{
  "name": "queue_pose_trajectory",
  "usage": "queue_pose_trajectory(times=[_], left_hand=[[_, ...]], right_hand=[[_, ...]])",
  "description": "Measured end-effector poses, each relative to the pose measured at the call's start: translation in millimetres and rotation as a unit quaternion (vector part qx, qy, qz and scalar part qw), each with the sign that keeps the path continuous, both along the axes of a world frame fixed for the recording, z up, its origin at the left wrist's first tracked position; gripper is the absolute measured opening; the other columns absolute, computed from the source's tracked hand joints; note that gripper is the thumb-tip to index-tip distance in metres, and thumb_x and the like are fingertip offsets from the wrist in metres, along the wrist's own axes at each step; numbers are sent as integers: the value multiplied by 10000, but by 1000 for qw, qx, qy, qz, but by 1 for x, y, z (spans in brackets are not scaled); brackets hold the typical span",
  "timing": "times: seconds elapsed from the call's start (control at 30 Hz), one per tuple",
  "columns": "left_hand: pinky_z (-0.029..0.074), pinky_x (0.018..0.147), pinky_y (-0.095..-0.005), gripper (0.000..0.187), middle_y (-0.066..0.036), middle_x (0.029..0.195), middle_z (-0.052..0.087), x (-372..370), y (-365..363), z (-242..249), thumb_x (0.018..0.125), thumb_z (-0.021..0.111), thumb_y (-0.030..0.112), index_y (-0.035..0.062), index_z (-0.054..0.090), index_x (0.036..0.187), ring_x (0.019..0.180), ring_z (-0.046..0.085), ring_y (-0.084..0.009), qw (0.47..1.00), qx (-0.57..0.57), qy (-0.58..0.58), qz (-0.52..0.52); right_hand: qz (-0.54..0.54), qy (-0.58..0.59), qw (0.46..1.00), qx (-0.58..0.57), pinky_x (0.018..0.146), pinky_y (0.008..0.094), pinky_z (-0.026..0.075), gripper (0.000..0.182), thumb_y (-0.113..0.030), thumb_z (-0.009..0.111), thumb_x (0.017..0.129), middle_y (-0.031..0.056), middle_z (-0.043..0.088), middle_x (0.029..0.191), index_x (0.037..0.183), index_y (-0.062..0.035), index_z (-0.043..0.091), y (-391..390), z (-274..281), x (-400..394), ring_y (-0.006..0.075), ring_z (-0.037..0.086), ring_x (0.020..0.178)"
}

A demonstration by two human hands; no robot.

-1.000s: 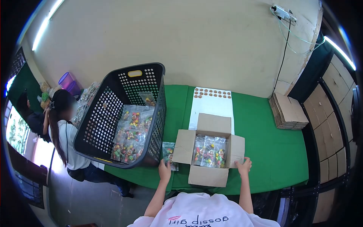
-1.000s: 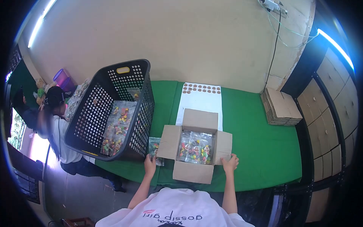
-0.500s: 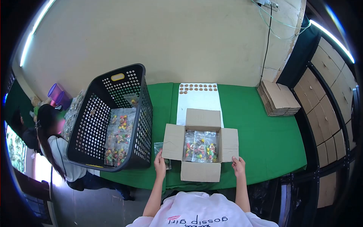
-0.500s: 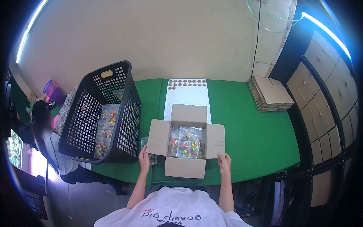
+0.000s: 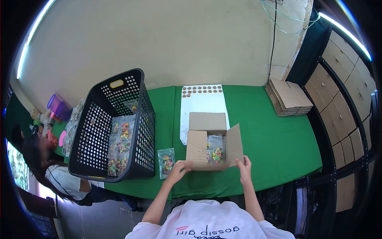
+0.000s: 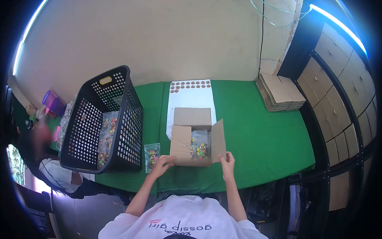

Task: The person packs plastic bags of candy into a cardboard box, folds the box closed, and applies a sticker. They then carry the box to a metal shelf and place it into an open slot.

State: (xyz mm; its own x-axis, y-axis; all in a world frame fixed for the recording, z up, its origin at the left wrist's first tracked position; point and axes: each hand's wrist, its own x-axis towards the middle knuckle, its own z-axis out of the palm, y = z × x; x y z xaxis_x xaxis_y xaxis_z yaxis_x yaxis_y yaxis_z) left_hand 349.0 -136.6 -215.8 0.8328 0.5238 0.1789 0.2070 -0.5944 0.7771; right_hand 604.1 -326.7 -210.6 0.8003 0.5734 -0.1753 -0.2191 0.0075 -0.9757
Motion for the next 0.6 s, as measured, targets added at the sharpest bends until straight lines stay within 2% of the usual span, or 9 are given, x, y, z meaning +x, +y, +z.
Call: queue_pose_trajectory(times=[0.07, 0.1, 0.17, 0.2, 0.23, 0.33, 0.37, 0.5, 0.6], left_hand=[[388, 940, -343, 359, -135, 1186, 538, 6, 4, -17, 809, 595, 86, 35, 536, 1159, 1089, 490, -274, 994, 7, 49, 101], [382, 946, -349, 399, -151, 1206, 509, 15, 1, -21, 811, 596, 106, 29, 496, 1190, 1103, 479, -282, 987, -13, 4, 158], [371, 958, -361, 488, -183, 1246, 452, 36, -7, -27, 816, 597, 147, 17, 417, 1251, 1130, 458, -299, 958, -53, -86, 270], [365, 964, -368, 509, -190, 1261, 427, 40, -3, -34, 820, 588, 151, 14, 386, 1266, 1144, 445, -308, 963, -37, -80, 253], [359, 969, -375, 530, -197, 1276, 403, 44, 1, -41, 824, 580, 156, 11, 354, 1281, 1157, 432, -316, 968, -22, -73, 237], [350, 979, -383, 508, -197, 1290, 392, 48, -5, -35, 840, 531, 138, 7, 339, 1292, 1181, 415, -342, 977, -12, -64, 205], [351, 978, -381, 506, -195, 1294, 390, 48, -5, -38, 841, 526, 137, 8, 338, 1293, 1179, 417, -344, 978, 1, -55, 202], [365, 967, -355, 501, -187, 1284, 404, 44, -9, -31, 827, 526, 136, 10, 354, 1281, 1148, 443, -354, 976, -9, -13, 216], [325, 996, -434, 484, -177, 1242, 436, 38, -16, -23, 793, 554, 139, 31, 401, 1239, 1168, 419, -344, 971, -64, 3, 229]], right_hand=[[10, -72, 997, -17, 630, 226, 440, 239, -141, 622, 819, 20, 576, 908, 1016, -43, 529, 7, 2, -11, 85, 538, 765], [21, -84, 996, -17, 656, 239, 441, 333, -192, 643, 810, 29, 560, 933, 1077, -32, 526, 10, 0, -16, 99, 519, 795], [38, -136, 989, -34, 737, 276, 437, 384, -208, 682, 771, 76, 550, 1003, 1079, -25, 542, 17, 9, -31, 145, 522, 876], [46, -161, 985, -42, 778, 295, 434, 410, -216, 702, 752, 100, 545, 1038, 1080, -22, 551, 19, 11, -36, 168, 523, 916], [101, -254, 960, -63, 869, 386, 403, 561, -309, 710, 731, 188, 461, 1207, 1176, -31, 512, 20, 10, -38, 278, 466, 1079], [136, -541, 791, -251, 963, 494, 304, 677, -399, 700, 718, 221, 353, 1320, 1244, -44, 463, 26, 5, -69, 384, 348, 1197], [151, -517, 813, -221, 1004, 539, 211, 764, -486, 686, 692, 219, 263, 1384, 1279, -65, 439, 29, -14, -73, 422, 253, 1250], [171, -568, 759, -268, 960, 478, 266, 689, -440, 713, 669, 207, 352, 1315, 1222, -86, 505, 21, 3, -82, 384, 333, 1184], [225, -575, 737, -275, 865, 434, 311, 564, -397, 705, 680, 171, 448, 1191, 1147, -108, 572, 5, 25, -87, 325, 420, 1066]])
